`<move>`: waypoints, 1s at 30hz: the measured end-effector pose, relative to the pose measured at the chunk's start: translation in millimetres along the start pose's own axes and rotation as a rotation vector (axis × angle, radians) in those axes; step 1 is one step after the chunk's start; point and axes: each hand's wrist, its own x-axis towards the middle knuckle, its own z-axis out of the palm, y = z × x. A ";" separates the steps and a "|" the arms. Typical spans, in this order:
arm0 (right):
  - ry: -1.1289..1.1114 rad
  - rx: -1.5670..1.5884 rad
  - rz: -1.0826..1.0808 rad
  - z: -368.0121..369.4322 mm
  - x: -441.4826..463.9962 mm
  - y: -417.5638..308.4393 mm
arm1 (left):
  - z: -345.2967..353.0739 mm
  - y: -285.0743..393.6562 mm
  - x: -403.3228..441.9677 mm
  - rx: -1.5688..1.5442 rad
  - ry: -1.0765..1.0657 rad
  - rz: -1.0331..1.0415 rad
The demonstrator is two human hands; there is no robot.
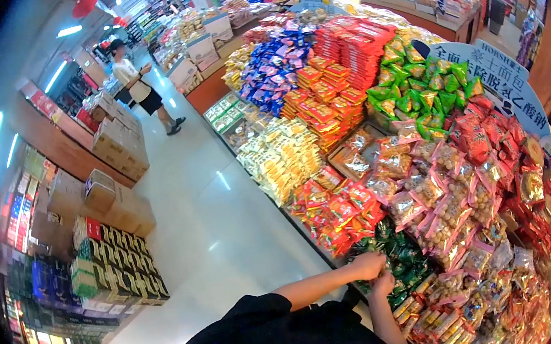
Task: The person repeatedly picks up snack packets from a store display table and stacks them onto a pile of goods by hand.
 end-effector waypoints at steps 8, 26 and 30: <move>-0.004 -0.145 -0.154 71.1 -172.5 -26.3 | -37.9 -4.0 -125.2 -0.319 -0.067 -0.108; -1.099 -0.837 0.205 306.0 -309.5 326.0 | -21.3 -266.7 -524.9 -1.015 1.194 -0.570; -1.231 -1.066 0.356 337.8 -349.5 385.6 | -17.7 -287.0 -589.8 -1.224 1.405 -0.642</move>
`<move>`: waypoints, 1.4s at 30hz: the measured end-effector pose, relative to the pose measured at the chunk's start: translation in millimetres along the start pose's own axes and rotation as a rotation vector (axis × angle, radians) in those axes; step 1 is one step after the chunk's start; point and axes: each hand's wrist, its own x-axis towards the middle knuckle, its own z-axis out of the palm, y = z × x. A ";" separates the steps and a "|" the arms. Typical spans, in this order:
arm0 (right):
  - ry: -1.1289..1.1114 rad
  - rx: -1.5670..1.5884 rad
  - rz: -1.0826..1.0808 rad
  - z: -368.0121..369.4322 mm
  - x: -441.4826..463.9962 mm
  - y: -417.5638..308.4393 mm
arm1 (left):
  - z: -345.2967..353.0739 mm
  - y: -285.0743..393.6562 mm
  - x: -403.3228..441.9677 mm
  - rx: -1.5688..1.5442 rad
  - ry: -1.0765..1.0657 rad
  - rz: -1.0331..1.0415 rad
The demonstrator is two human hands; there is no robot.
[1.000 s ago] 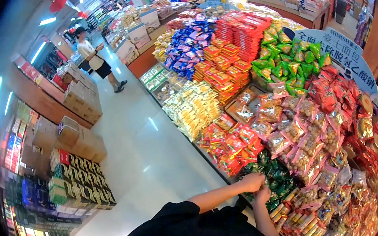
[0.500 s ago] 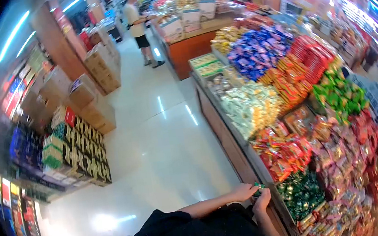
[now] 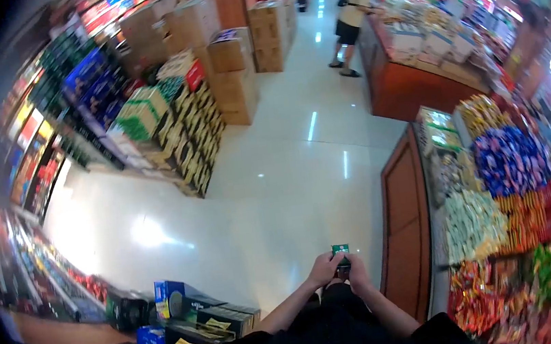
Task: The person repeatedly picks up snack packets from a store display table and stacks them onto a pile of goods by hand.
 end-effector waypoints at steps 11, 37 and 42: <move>-0.256 -0.186 0.034 147.5 191.6 -35.0 | -173.4 -31.0 132.8 -0.092 0.246 -0.045; -0.779 -0.439 0.125 560.5 630.8 -170.1 | -639.5 120.1 432.5 -0.019 0.568 0.037; -0.786 -0.659 0.043 642.3 717.0 -212.7 | -742.8 157.2 495.9 0.030 0.500 -0.036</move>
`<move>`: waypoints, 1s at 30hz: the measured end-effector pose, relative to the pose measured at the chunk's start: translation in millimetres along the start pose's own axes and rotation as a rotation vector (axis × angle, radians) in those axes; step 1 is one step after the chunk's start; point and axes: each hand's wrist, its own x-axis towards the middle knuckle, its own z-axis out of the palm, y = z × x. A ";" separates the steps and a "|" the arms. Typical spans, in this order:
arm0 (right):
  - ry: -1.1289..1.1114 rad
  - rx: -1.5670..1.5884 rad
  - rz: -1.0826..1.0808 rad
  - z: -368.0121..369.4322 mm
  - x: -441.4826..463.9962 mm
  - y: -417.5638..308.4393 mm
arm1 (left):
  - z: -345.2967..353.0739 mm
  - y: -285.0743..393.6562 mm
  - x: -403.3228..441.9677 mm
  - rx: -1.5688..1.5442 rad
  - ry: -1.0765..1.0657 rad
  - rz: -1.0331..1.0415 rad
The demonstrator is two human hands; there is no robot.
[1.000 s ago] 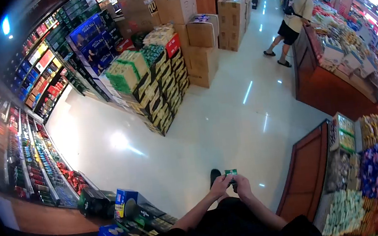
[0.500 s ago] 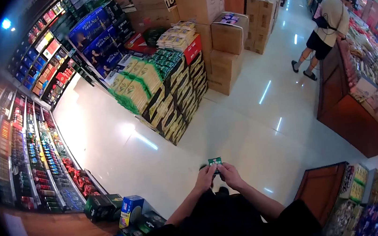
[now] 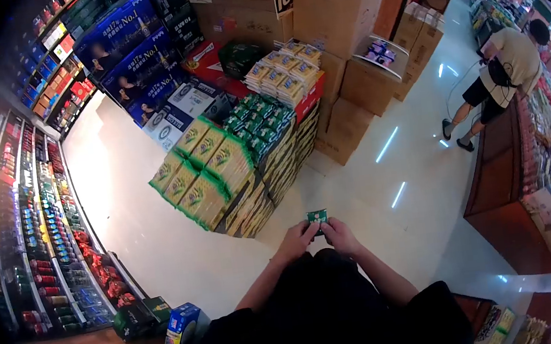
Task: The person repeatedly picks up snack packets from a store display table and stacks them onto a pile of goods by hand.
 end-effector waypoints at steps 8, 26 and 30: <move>-0.062 -0.329 -0.081 -9.4 134.5 -67.8 | -79.0 49.8 104.0 0.026 0.302 0.018; -0.319 -0.707 -0.249 -55.6 424.4 -185.7 | -230.0 120.3 375.3 0.377 0.962 -0.245; -0.464 -1.010 -0.281 -57.6 442.1 -201.5 | -247.3 109.2 422.5 0.546 1.005 -0.321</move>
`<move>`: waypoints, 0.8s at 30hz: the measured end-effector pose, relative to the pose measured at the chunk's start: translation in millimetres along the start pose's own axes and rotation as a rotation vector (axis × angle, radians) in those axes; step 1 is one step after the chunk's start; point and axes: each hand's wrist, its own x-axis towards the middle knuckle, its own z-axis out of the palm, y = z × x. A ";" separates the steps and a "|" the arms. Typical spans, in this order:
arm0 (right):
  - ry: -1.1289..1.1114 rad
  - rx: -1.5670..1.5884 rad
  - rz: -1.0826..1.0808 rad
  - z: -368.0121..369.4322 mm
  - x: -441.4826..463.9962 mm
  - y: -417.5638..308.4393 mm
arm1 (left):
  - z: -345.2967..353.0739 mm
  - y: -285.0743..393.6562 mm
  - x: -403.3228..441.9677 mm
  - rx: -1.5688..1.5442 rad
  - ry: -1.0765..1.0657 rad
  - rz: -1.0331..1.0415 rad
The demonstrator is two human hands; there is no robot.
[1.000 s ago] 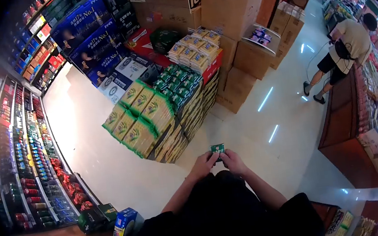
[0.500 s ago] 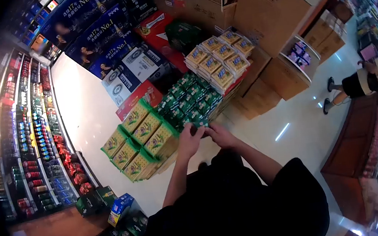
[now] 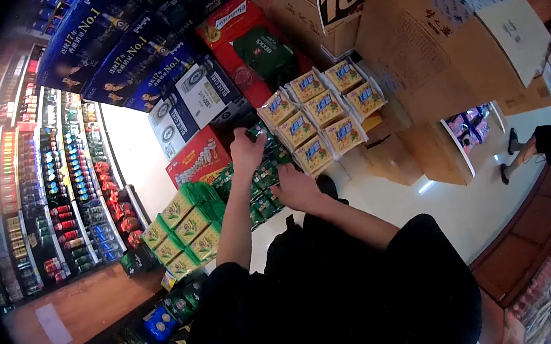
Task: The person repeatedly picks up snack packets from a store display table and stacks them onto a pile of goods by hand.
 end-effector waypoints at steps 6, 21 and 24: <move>-0.069 0.000 -0.034 -6.5 16.6 -0.7 | 18.2 -1.5 18.9 0.198 -0.128 -0.038; -0.244 -0.074 -0.154 -7.2 17.4 9.6 | 21.7 16.6 9.7 0.277 -0.199 -0.061; -0.270 -0.084 -0.133 -10.4 18.4 7.0 | 13.1 26.3 3.4 0.258 -0.171 -0.064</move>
